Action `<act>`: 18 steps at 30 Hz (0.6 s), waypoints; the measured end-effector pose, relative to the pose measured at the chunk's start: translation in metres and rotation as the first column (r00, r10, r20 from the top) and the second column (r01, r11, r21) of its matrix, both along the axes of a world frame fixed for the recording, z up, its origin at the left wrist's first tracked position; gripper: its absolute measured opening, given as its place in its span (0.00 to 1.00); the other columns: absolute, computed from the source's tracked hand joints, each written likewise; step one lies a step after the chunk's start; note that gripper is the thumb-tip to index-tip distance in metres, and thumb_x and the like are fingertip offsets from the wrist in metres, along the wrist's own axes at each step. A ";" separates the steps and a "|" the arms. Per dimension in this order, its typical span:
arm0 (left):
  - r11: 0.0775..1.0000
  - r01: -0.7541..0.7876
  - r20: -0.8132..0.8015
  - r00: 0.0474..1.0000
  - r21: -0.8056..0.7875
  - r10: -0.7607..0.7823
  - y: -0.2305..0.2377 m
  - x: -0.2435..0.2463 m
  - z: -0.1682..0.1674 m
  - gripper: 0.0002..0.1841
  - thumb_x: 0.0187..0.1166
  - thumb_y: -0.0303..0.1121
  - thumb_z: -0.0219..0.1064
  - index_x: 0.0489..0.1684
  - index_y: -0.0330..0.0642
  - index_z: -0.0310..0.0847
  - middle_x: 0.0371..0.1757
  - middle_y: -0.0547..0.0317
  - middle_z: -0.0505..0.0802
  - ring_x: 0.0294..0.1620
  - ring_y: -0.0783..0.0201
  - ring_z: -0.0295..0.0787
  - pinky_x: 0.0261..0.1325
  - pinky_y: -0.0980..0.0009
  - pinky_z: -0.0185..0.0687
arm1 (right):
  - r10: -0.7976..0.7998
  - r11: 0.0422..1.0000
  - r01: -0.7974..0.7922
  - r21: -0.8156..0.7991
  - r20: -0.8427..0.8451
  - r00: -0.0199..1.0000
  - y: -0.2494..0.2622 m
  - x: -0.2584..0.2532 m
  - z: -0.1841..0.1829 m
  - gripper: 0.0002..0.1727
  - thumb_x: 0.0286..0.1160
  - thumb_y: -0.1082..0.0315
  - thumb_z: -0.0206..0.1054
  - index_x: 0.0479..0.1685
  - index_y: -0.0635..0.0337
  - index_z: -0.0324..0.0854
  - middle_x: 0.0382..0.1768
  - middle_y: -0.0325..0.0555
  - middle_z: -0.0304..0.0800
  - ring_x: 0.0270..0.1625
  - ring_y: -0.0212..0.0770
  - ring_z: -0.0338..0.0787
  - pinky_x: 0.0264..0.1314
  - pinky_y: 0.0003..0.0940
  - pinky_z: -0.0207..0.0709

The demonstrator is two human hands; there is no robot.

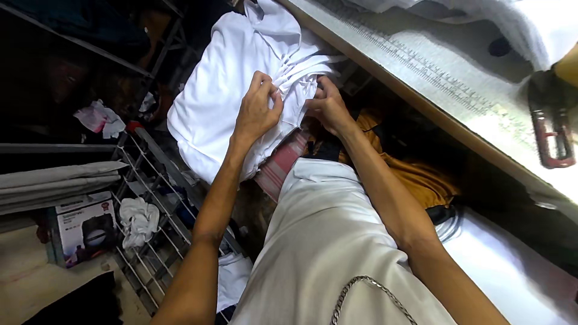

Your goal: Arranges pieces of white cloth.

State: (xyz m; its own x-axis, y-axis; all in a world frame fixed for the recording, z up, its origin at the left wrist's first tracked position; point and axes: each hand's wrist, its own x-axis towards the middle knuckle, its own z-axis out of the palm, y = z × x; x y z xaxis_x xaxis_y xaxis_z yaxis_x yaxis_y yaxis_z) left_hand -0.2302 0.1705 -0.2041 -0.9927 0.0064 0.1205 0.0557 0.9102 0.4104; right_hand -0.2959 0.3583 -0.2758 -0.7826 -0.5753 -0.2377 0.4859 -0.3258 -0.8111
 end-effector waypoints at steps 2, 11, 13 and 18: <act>1.000 0.022 -0.001 1.000 -0.023 -0.022 0.002 0.000 -0.003 0.10 0.79 0.33 0.64 0.31 0.35 0.81 0.55 0.45 0.85 0.44 0.60 0.85 0.45 0.68 0.84 | -0.028 0.999 0.029 0.033 -0.028 0.999 -0.003 0.002 0.001 0.33 0.67 0.82 0.72 0.73 0.62 0.62 0.52 0.53 0.90 0.50 0.45 0.95 0.52 0.43 0.92; 0.998 0.070 0.057 0.996 -0.008 -0.069 0.001 0.000 0.000 0.11 0.75 0.35 0.70 0.42 0.34 0.86 0.61 0.44 0.86 0.52 0.56 0.88 0.53 0.63 0.86 | -0.148 0.972 0.164 0.168 -0.104 0.983 -0.016 0.005 0.006 0.37 0.62 0.72 0.82 0.72 0.65 0.67 0.56 0.54 0.89 0.55 0.41 0.93 0.56 0.38 0.91; 0.998 0.044 0.094 0.994 0.049 -0.049 0.003 0.003 0.002 0.13 0.77 0.38 0.68 0.45 0.35 0.88 0.64 0.45 0.86 0.56 0.58 0.88 0.56 0.64 0.87 | -0.159 0.966 0.178 0.186 -0.115 0.981 -0.018 0.005 0.006 0.37 0.62 0.71 0.83 0.72 0.66 0.67 0.56 0.55 0.88 0.56 0.41 0.92 0.58 0.38 0.90; 0.999 -0.045 0.097 0.994 0.013 0.043 0.013 0.004 0.000 0.21 0.77 0.47 0.72 0.50 0.34 0.87 0.65 0.45 0.86 0.59 0.53 0.88 0.60 0.56 0.86 | -0.133 0.973 0.155 0.170 -0.138 0.981 -0.016 0.003 0.005 0.35 0.64 0.74 0.80 0.72 0.66 0.67 0.56 0.55 0.88 0.56 0.41 0.92 0.59 0.38 0.89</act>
State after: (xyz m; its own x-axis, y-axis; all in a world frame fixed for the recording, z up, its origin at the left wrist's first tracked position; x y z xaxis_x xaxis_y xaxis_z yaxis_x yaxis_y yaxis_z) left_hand -0.2264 0.1838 -0.2045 -0.9990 -0.0386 0.0240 -0.0247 0.9047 0.4254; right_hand -0.2928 0.3421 -0.2710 -0.8842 -0.4115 -0.2212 0.3352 -0.2290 -0.9139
